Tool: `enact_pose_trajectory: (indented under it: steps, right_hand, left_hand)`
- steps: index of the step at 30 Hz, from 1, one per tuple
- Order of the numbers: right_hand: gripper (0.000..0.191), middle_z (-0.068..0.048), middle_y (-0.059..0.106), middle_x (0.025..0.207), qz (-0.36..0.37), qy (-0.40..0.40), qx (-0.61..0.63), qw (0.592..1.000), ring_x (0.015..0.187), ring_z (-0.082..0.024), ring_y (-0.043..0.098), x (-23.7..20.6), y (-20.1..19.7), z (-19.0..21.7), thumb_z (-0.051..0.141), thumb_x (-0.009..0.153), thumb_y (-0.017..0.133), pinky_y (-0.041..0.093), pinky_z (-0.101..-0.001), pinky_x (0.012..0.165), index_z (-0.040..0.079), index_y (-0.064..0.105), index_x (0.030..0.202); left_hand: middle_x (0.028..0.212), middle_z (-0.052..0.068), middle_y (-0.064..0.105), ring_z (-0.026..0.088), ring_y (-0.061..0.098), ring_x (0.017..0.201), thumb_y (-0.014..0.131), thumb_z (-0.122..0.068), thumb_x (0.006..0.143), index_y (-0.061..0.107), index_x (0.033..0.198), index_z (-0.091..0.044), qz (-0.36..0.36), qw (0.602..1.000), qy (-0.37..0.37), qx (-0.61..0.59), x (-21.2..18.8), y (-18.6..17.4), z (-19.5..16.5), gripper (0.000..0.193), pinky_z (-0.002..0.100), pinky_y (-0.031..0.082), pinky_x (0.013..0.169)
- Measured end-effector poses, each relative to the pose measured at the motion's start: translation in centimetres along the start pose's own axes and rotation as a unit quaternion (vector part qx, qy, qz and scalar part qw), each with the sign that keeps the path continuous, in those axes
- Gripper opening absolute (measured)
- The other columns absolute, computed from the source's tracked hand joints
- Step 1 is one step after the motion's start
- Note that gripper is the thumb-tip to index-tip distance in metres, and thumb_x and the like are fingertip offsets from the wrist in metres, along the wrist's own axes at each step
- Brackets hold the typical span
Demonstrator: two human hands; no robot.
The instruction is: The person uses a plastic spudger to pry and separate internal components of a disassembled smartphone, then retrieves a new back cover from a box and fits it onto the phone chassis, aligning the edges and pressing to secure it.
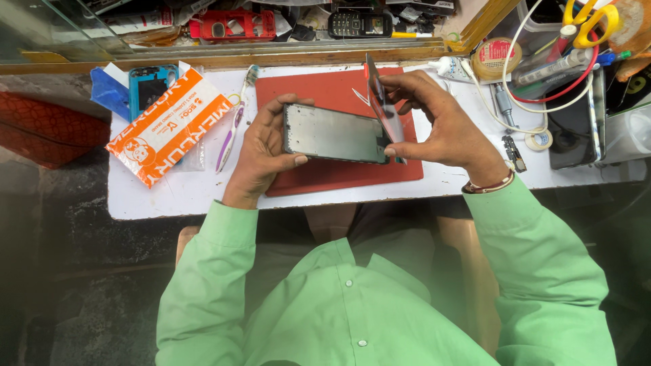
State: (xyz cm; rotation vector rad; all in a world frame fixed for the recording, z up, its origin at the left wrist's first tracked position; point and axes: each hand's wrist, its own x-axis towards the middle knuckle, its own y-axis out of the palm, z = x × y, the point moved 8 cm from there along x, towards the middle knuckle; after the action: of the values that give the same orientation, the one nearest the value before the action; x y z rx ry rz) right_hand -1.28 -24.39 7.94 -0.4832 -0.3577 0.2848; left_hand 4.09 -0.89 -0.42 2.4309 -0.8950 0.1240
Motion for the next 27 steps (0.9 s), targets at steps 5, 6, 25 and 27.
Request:
enact_pose_trajectory:
  steps: [5,6,25,27]
  right_hand:
    - [0.089,-0.007,0.056,0.137,0.0,0.009,-0.017,1.0,0.128,-0.02,0.058,-0.2,0.4,-0.2,0.022,0.074,0.09,0.049,-0.0337,0.108,0.007,0.049,0.152]
    - [0.09,-0.007,0.056,0.138,0.001,0.01,-0.018,1.0,0.128,-0.02,0.058,-0.2,0.5,-0.2,0.023,0.074,0.09,0.049,-0.0336,0.108,0.007,0.049,0.152]
    - [0.094,-0.006,0.056,0.14,-0.021,0.029,0.004,0.999,0.128,-0.018,0.058,-0.7,1.0,-1.3,0.019,0.074,0.092,0.049,-0.0331,0.107,0.009,0.045,0.155]
    - [0.095,-0.006,0.056,0.141,-0.034,0.032,0.015,0.999,0.129,-0.018,0.057,-0.8,0.9,-1.6,0.019,0.074,0.092,0.049,-0.0331,0.108,0.009,0.045,0.156]
  left_hand:
    - [0.157,0.015,0.047,0.023,0.048,0.146,0.079,0.013,0.074,0.038,0.155,-0.006,0.014,0.999,-0.036,0.034,-0.8,-1.0,0.5,0.093,0.038,0.045,0.121]
    - [0.157,0.014,0.047,0.023,0.048,0.146,0.08,0.01,0.074,0.036,0.156,-0.006,0.009,0.995,-0.054,0.082,-1.1,-1.4,0.5,0.094,0.038,0.044,0.121]
    - [0.103,0.013,0.065,0.023,0.065,0.086,0.084,-0.027,0.084,0.071,0.115,-0.003,-0.17,0.846,-0.057,0.503,-2.9,1.9,-0.8,0.041,0.034,0.056,0.07]
    - [0.078,0.006,0.071,0.012,0.06,0.06,0.073,-0.03,0.093,0.075,0.106,-0.001,-0.138,0.923,-0.163,0.321,-3.2,4.4,3.2,0.031,0.027,0.049,0.052]
